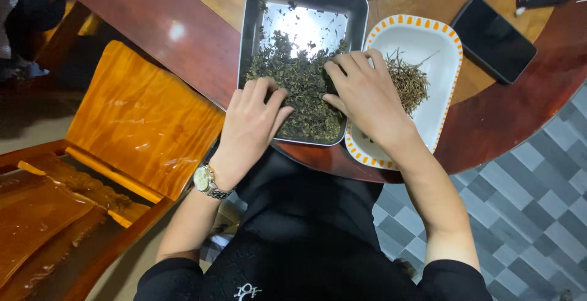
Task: Sorting dried tea leaves by hand to remove stems and impurities
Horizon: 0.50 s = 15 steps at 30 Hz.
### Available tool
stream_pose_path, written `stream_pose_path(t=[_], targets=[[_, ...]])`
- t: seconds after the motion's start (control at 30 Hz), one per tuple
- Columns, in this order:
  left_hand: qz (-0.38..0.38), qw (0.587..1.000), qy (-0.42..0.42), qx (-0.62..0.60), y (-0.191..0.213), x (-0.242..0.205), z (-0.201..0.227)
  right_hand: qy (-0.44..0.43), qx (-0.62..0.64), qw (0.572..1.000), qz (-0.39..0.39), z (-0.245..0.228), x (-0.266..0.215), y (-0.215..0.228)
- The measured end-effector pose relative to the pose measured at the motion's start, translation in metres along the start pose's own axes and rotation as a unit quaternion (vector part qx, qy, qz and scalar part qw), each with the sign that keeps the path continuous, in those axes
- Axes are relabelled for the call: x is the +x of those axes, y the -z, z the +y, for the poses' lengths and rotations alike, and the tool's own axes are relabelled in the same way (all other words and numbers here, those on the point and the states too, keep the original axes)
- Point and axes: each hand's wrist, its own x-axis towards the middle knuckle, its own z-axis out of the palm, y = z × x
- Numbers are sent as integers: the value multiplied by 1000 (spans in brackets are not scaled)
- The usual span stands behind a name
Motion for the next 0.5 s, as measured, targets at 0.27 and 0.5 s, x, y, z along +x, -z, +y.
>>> stream_pose_path(t=[0.27,0.5], targets=[[-48,998,32,19,-9,8,5,-13,31,997,-69,-6,8,4],[-50,997,18,-63,-17,17,-8,-13,183,980,-79,-13,25,21]])
